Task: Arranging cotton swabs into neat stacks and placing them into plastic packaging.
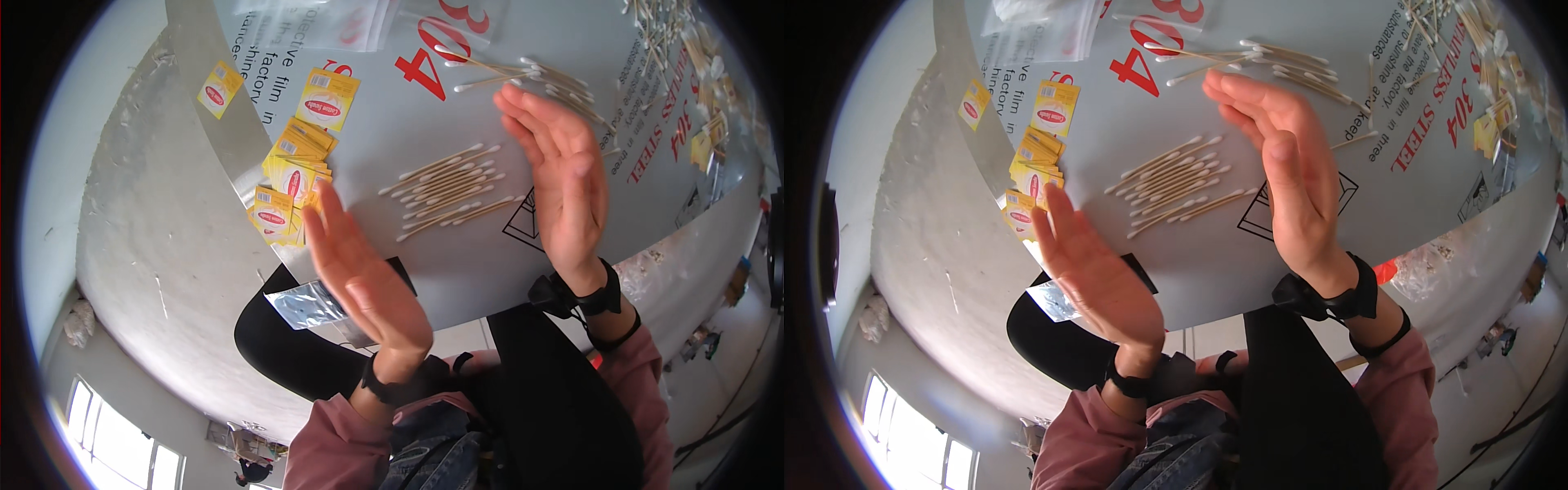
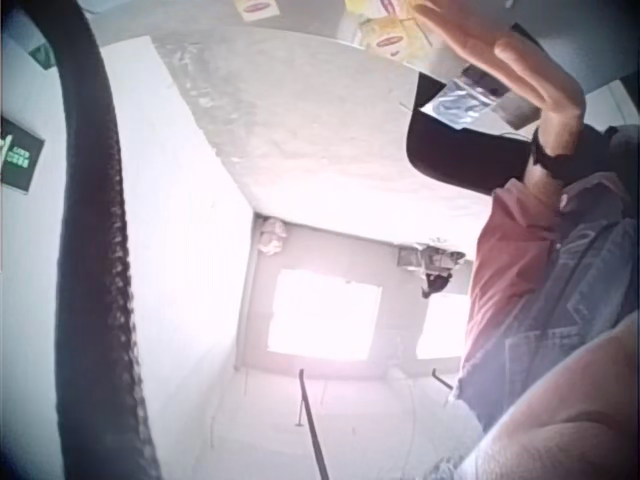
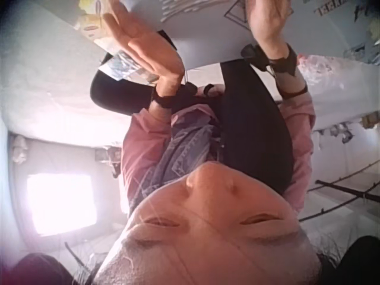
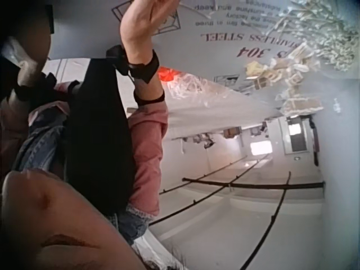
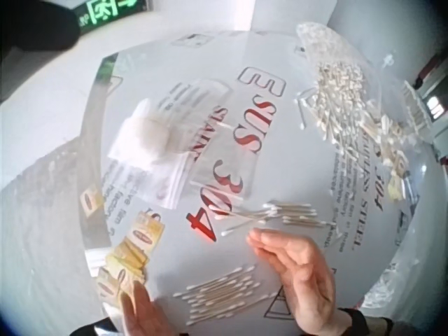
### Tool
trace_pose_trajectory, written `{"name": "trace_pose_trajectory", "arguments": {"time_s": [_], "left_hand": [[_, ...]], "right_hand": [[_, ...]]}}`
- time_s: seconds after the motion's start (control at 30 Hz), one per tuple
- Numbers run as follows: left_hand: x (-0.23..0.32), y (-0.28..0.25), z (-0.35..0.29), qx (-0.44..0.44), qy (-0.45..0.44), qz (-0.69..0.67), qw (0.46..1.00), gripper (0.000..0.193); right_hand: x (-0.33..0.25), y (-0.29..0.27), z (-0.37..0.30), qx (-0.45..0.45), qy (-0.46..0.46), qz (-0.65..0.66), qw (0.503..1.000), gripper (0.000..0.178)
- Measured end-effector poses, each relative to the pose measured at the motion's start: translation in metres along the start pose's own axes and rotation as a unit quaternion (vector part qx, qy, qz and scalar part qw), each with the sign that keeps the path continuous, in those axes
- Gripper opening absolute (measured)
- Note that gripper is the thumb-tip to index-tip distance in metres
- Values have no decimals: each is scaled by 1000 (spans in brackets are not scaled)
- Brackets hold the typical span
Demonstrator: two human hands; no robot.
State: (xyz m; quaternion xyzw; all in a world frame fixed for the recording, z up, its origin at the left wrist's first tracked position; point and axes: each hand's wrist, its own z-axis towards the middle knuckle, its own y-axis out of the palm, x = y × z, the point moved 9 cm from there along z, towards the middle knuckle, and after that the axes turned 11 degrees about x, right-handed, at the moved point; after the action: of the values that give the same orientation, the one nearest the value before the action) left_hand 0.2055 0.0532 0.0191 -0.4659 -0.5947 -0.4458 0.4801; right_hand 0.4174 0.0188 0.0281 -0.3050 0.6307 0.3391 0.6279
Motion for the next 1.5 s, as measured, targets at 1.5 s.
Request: {"name": "trace_pose_trajectory", "arguments": {"time_s": [1.5], "left_hand": [[14, 45, -3, -125, 99, 97, 982, 89]], "right_hand": [[1, 1, -18, -38, 29, 92, 995, 69]]}}
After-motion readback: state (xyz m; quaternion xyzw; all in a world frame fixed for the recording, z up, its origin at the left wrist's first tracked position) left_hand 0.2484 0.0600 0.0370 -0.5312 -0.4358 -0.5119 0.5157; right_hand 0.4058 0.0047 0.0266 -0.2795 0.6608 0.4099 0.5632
